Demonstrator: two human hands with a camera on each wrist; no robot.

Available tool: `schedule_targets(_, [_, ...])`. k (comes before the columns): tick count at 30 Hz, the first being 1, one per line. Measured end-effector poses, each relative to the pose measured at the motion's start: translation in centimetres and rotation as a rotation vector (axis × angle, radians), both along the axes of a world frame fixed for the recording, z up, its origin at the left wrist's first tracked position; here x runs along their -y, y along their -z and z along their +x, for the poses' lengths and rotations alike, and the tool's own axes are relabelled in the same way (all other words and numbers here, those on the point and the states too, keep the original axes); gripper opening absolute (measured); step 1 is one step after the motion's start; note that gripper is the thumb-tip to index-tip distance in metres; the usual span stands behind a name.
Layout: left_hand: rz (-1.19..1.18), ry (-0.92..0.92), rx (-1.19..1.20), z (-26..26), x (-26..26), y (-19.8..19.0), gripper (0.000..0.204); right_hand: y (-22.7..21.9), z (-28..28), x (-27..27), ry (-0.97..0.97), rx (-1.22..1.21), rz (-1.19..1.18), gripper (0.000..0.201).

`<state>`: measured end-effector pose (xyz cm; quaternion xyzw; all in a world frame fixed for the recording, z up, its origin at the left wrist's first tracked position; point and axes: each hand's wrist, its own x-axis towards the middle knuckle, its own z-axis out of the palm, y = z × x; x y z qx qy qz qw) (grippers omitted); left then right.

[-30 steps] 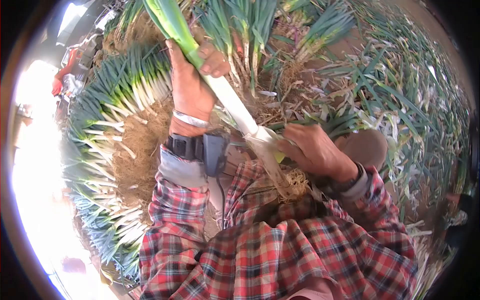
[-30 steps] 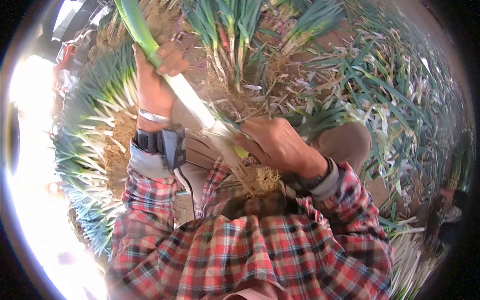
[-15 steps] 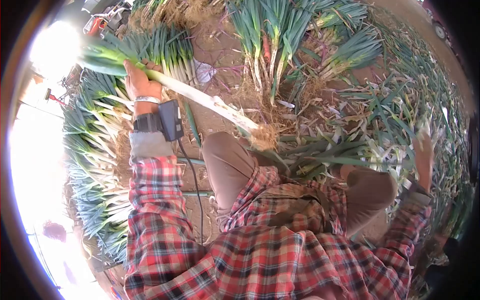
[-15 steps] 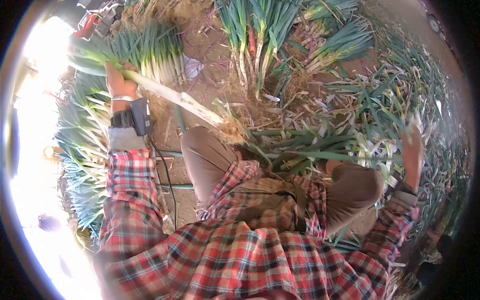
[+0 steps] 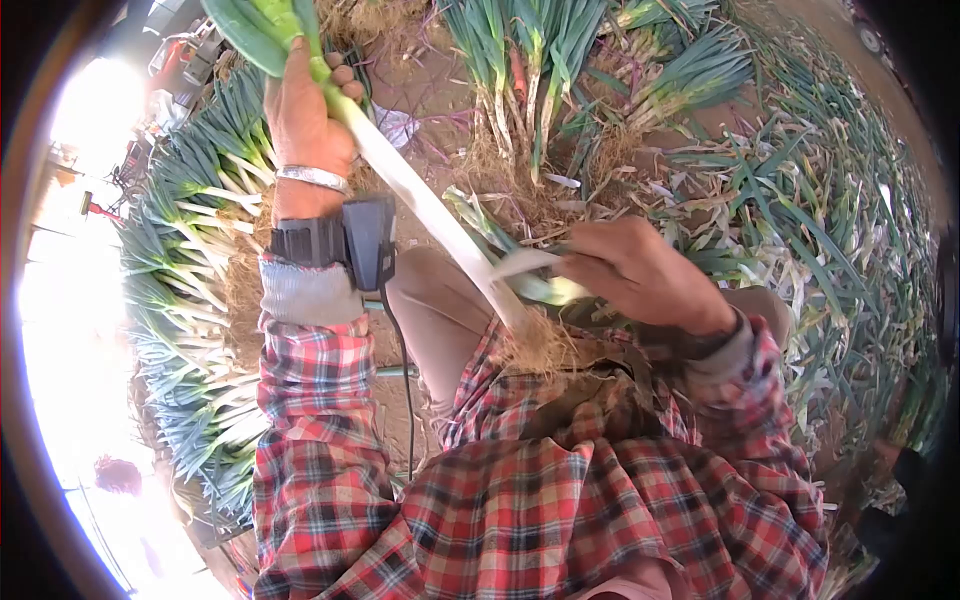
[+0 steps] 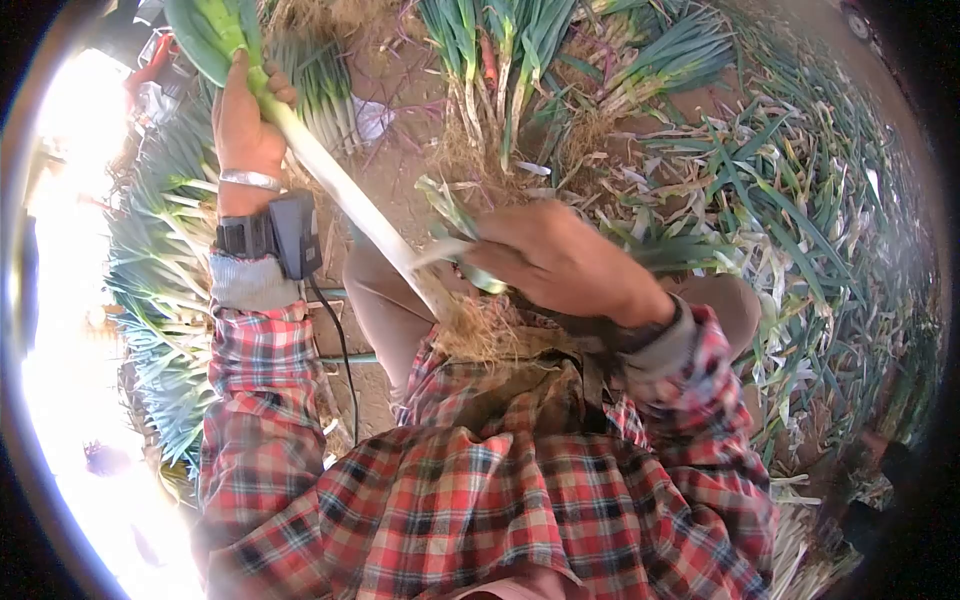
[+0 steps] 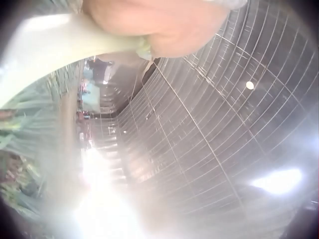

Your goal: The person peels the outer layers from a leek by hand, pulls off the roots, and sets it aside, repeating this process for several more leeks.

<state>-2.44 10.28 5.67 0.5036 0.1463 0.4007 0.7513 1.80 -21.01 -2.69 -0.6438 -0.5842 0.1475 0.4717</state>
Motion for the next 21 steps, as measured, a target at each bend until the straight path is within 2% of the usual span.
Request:
schedule_targets(1, [0.089, -0.135, -0.055, -0.1, -0.5, 0.0, 0.021, -0.6, 0.2, 2.4, 0.023, 0.006, -0.102, 0.022])
schedule_targets(2, [0.128, -0.187, -0.044, -0.1, -1.4, 0.2, 0.021, 0.1, 0.4, 4.8, 0.1, 0.005, -0.18, 0.021])
schedule_targets(3, [0.128, -0.193, -0.041, -0.3, -2.4, 0.2, 0.021, 0.8, 0.9, 7.3, 0.173, 0.008, -0.255, 0.02])
schedule_targets(5, [0.115, -0.274, 0.015, -0.5, -4.0, 0.1, 0.021, 3.8, 1.9, 12.3, 0.375, -0.185, -0.363, 0.015])
schedule_targets(7, [0.095, -0.294, 0.038, 0.1, -5.3, 0.4, 0.022, 2.6, 1.8, 13.8, 0.495, -0.159, -0.471, 0.013])
schedule_targets(8, [0.061, -0.408, 0.018, 0.1, -7.5, 1.1, 0.022, 4.4, 1.5, 15.9, 0.499, -0.16, -0.475, 0.013])
schedule_targets(10, [0.034, -0.625, -0.058, -0.8, -10.1, 0.8, 0.02, 9.3, 1.9, 20.1, 0.823, 0.418, -0.455, 0.016])
schedule_targets(11, [0.038, -0.629, -0.045, -1.4, -11.3, 0.4, 0.02, 9.0, 2.9, 20.2, 0.823, 0.426, -0.443, 0.016])
schedule_targets(13, [-0.031, -0.641, -0.028, -3.0, -13.3, 0.4, 0.021, 8.1, 3.8, 20.2, 0.684, 0.135, -0.834, 0.026])
schedule_targets(14, [-0.018, -0.528, 0.022, -3.8, -13.6, 0.4, 0.024, 7.0, 3.0, 18.1, 0.733, 0.212, -0.693, 0.041])
schedule_targets(16, [-0.01, -0.538, -0.024, -3.5, -12.1, 0.6, 0.025, 4.4, 2.4, 12.3, 0.709, -0.119, -0.39, 0.053])
schedule_targets(18, [0.008, -0.549, -0.049, -3.1, -12.3, 0.8, 0.025, 1.6, 1.3, 7.0, 0.56, -0.422, -0.348, 0.058])
schedule_targets(20, [0.141, -0.464, -0.053, -3.0, -14.4, 2.8, 0.026, 4.7, 1.2, 2.6, 0.359, -0.432, -0.046, 0.058])
schedule_targets(21, [0.145, -0.463, -0.052, -2.8, -14.0, 2.9, 0.026, 4.4, 0.4, 1.2, 0.359, -0.432, -0.041, 0.058])
